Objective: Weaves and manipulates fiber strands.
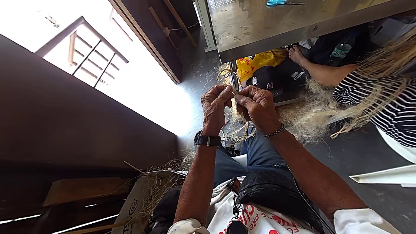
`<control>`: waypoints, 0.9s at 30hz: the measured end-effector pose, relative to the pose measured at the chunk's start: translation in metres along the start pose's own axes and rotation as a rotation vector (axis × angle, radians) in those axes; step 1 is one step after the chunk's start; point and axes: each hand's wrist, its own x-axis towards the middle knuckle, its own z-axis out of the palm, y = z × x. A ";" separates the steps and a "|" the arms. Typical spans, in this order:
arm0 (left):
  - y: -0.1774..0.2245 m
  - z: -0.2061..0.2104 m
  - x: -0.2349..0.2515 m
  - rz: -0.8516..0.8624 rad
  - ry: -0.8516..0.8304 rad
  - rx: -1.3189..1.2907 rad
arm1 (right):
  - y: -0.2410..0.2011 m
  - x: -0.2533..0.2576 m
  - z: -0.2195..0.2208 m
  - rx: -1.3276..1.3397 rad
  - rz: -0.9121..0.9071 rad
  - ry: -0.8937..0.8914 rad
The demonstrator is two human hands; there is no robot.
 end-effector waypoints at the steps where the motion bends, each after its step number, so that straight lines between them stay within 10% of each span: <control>1: 0.000 -0.002 -0.004 0.008 -0.026 0.050 | 0.000 0.001 0.001 0.007 0.004 0.003; 27: 0.002 -0.006 0.003 -0.047 0.097 -0.041 | 0.007 0.006 0.005 -0.042 -0.007 0.017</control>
